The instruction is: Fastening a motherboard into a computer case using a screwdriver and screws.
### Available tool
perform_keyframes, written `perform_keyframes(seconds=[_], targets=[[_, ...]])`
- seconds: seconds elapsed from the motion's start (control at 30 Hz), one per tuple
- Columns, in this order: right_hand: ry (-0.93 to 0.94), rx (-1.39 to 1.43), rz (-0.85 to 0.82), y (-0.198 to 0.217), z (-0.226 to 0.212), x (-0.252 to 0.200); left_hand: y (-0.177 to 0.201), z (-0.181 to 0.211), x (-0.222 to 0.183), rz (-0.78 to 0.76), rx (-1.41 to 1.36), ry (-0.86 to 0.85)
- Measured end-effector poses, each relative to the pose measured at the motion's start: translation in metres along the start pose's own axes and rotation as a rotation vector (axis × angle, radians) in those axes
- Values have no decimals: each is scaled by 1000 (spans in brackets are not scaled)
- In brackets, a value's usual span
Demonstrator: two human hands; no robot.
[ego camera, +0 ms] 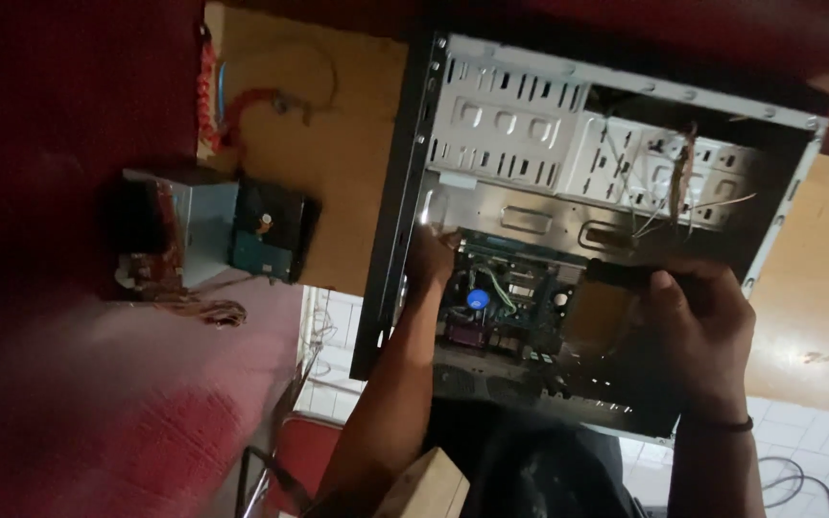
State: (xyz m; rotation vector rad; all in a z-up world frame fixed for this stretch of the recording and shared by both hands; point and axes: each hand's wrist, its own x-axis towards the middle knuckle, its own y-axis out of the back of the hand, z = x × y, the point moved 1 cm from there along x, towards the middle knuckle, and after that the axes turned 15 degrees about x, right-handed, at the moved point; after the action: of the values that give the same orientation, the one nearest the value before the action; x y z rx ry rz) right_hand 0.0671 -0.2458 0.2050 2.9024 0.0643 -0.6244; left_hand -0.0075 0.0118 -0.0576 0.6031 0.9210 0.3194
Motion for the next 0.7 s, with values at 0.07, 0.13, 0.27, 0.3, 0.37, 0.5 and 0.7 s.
perform_keyframes(seconds=[0.07,0.13,0.27,0.3,0.37,0.5,0.7], targets=[[-7,-44,15,-6,-1,0,-17,-14,13,-12,86,36],[-23,-98,24,-6,2,3,-29,-27,15,-31,169,85],[69,-76,-8,3,24,11,-49,-50,21,-39,-7,-121],[80,-68,-16,4,30,15,-57,-57,24,0,-17,-209],[103,-101,-34,-7,26,20,-57,-50,27,64,160,-234],[94,-35,-48,-17,35,29,-35,-19,14,-37,425,-75],[71,18,-123,-57,29,18,-31,-14,15,-5,430,-64]])
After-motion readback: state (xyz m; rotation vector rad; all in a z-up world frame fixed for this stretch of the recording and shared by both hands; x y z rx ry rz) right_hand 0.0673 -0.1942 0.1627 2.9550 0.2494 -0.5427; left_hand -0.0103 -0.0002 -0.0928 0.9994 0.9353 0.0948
